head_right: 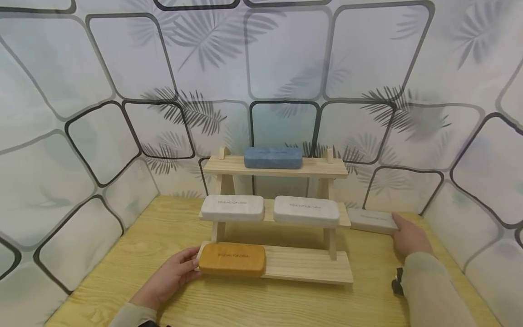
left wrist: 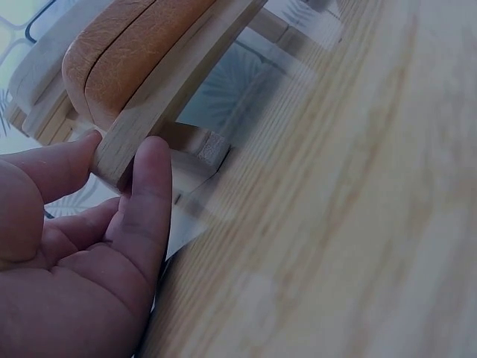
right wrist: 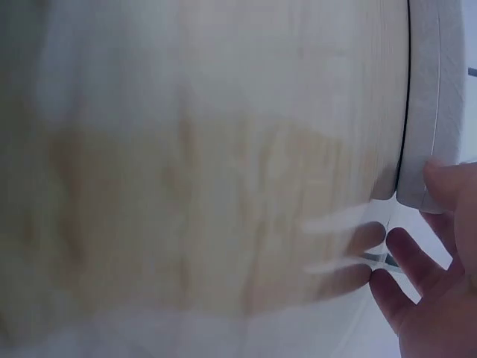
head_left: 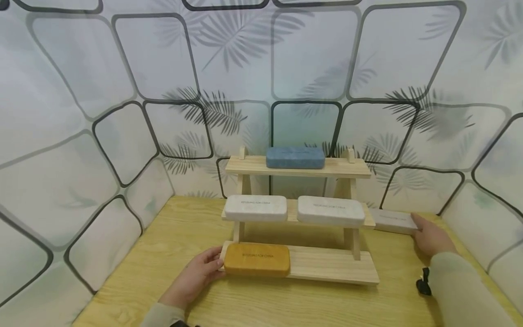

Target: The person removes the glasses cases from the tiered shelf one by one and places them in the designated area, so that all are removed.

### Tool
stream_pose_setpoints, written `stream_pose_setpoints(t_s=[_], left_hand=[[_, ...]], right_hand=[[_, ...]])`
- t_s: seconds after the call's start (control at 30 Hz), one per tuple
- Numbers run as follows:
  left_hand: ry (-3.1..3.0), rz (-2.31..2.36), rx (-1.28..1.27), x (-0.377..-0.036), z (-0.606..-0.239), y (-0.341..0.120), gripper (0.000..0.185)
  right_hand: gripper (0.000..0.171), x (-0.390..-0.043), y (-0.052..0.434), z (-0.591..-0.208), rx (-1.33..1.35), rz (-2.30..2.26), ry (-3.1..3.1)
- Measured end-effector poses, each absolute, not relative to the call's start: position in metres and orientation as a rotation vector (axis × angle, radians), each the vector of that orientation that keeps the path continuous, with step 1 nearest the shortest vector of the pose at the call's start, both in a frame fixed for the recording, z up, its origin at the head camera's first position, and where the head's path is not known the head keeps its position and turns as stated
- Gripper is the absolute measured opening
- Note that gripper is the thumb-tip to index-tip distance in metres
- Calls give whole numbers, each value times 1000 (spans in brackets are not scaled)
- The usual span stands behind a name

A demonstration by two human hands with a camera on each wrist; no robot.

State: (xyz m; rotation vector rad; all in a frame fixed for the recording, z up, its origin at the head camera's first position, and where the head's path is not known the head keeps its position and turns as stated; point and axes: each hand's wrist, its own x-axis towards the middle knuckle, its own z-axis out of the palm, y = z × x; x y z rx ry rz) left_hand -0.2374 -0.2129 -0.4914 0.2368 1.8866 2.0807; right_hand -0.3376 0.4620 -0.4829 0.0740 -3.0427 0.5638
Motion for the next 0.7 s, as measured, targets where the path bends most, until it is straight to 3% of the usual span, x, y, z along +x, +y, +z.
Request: stream_pose_setpoints(t_s=[0.43, 0.7], left_hand=[[1884, 2090, 240, -238, -492, -215, 65], [1880, 2099, 249, -237, -494, -215, 65]], right_hand=[[62, -341, 459, -485, 55, 580, -3026], [60, -317, 441, -467, 34, 780, -2846]])
